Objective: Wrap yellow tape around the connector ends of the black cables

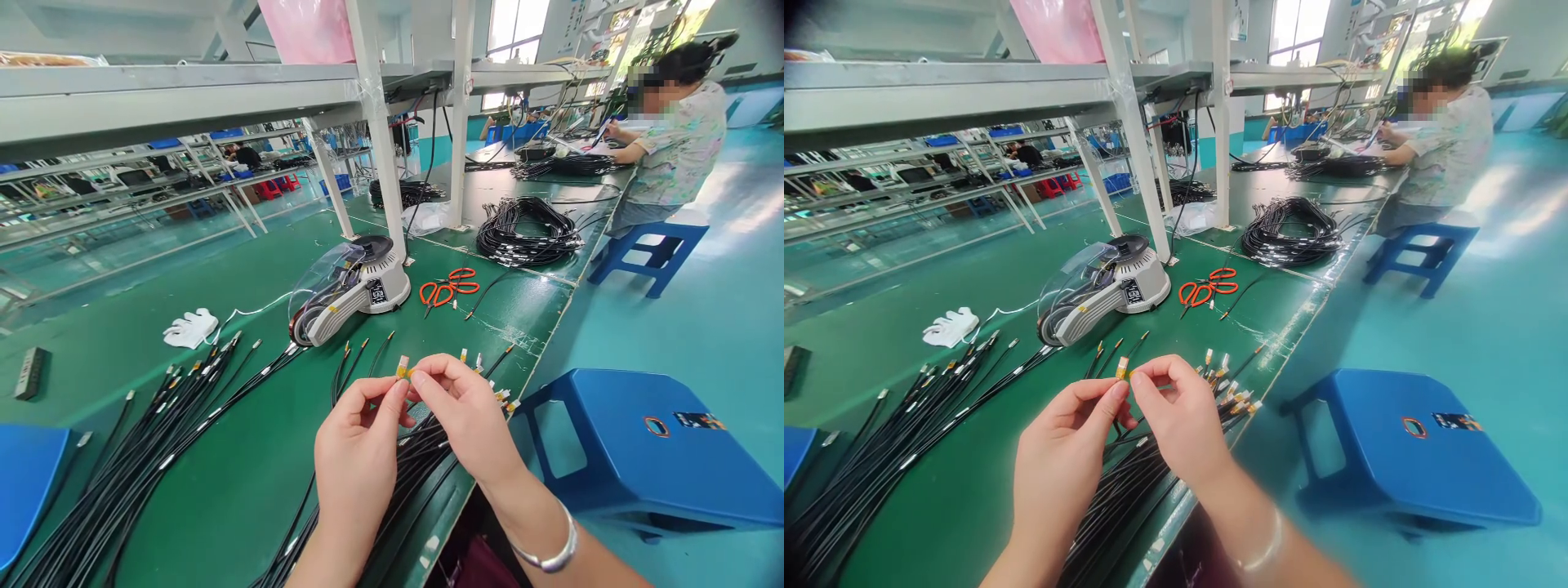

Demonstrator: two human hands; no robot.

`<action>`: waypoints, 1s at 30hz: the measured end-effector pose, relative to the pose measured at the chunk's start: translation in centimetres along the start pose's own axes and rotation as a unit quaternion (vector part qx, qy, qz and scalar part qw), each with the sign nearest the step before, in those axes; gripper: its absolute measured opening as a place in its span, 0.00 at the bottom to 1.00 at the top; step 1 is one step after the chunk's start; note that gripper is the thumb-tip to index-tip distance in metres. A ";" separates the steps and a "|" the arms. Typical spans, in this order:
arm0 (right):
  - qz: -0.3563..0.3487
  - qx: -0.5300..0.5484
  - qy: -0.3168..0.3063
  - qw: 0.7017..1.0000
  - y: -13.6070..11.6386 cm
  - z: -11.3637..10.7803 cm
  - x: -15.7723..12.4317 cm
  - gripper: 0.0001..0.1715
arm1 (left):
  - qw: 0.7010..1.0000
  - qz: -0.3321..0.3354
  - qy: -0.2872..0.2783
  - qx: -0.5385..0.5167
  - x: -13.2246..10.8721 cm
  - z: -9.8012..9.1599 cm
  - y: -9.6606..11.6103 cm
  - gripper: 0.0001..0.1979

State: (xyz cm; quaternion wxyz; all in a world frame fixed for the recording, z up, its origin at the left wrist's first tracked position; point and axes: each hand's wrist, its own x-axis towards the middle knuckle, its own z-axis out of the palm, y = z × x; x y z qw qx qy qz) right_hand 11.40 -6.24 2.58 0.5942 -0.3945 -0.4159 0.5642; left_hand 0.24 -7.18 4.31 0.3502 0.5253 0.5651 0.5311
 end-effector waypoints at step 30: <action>0.070 0.081 -0.057 0.993 0.1 -0.1 1.2 0.15 | 0.986 -0.081 -0.081 -0.119 0.1 -0.5 -0.9 0.12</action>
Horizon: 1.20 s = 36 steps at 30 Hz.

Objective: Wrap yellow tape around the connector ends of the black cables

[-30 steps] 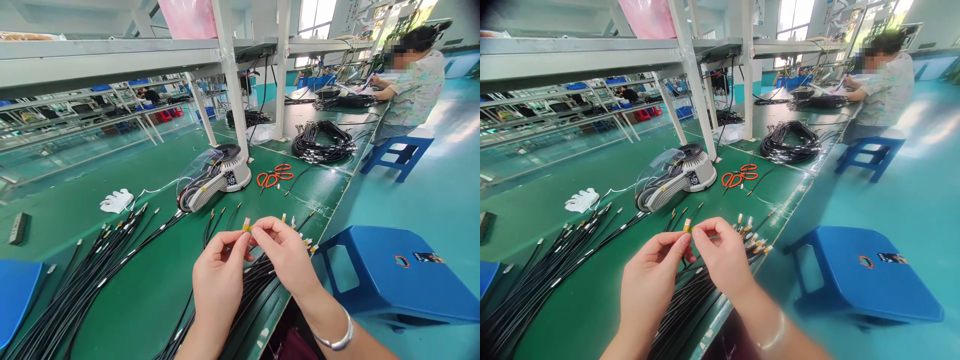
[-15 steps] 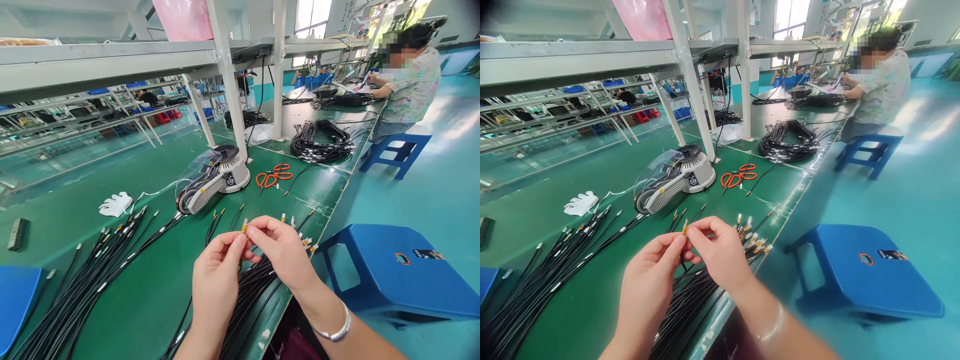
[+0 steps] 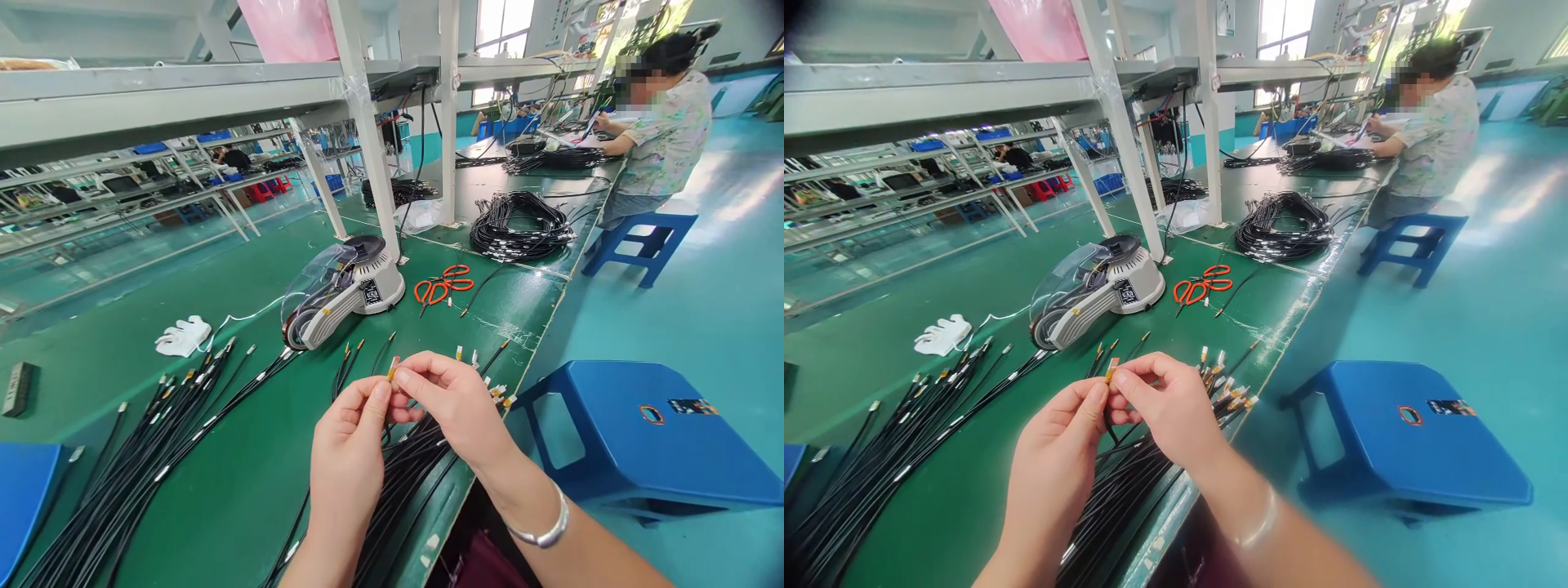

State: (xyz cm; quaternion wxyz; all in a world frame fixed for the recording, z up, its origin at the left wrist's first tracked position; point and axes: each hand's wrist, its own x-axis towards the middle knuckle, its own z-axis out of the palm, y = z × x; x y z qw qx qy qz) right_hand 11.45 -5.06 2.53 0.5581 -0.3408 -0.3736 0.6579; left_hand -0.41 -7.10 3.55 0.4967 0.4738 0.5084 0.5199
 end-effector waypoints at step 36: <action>-0.151 -0.048 -0.223 0.962 0.9 -3.9 5.3 0.15 | 0.967 -0.102 -0.180 -0.146 1.4 -1.0 0.9 0.11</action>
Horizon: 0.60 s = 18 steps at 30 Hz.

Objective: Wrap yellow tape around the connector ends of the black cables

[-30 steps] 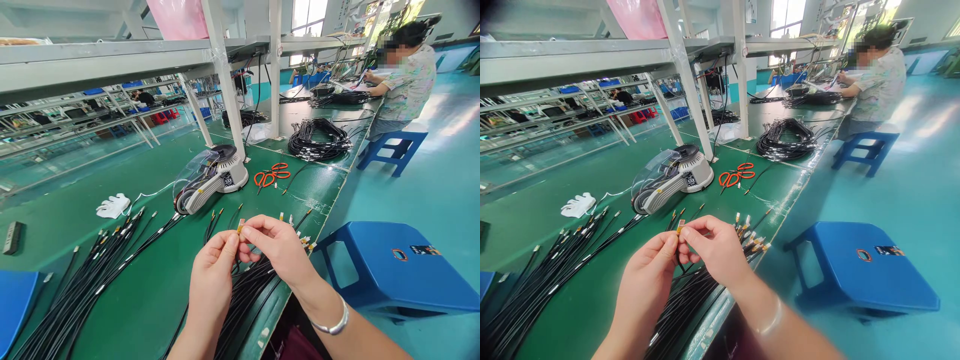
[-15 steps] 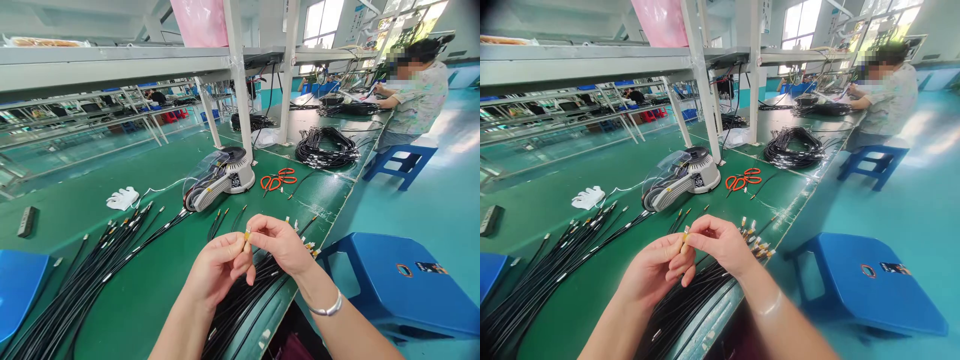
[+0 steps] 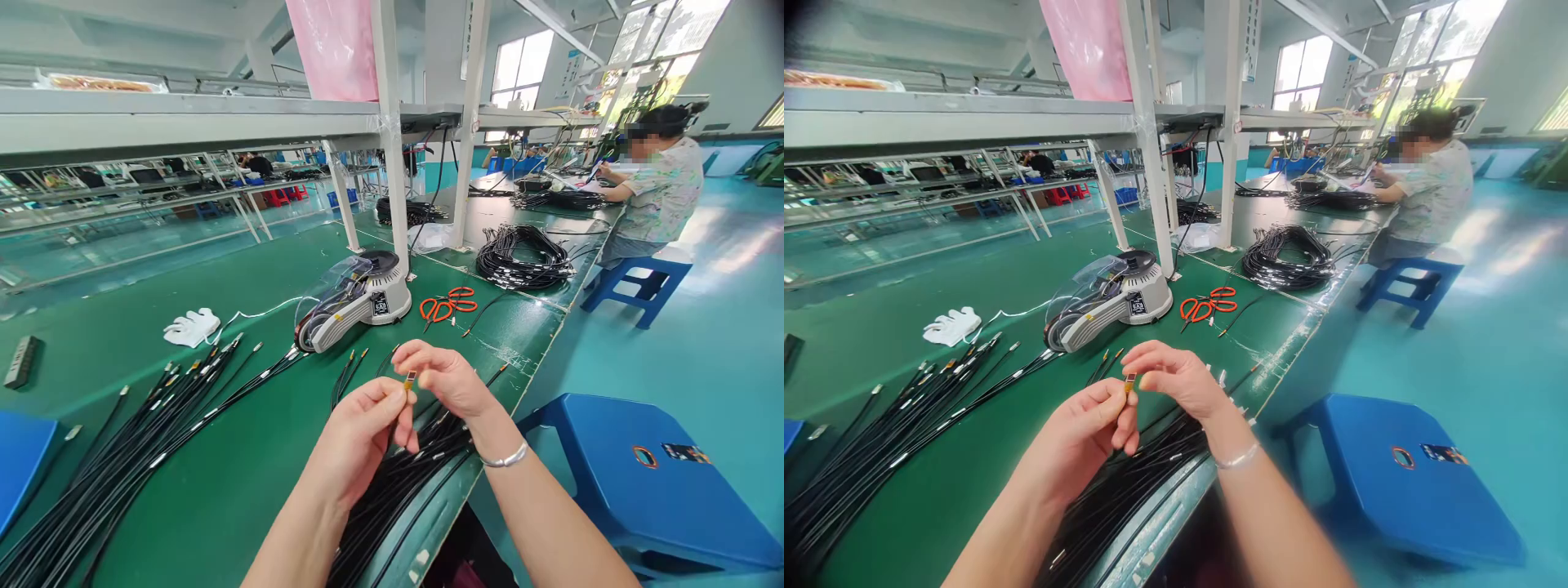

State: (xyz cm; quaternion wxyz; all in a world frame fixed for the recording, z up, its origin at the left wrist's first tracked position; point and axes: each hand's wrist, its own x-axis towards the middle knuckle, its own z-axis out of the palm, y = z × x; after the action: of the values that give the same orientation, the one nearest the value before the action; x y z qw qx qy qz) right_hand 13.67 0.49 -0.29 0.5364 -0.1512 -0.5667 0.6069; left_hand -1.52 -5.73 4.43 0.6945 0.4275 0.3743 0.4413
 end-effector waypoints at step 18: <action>0.119 -0.200 0.151 0.961 -4.1 -1.3 -3.2 0.12 | 0.944 0.091 0.120 0.295 2.2 2.7 -2.0 0.13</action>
State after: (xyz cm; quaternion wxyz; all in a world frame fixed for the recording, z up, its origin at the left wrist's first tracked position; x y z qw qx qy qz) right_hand 17.83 -2.32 1.44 0.4985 -0.4117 -0.5666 0.5107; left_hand 2.20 -4.92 3.28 0.4442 0.5894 0.5275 0.4208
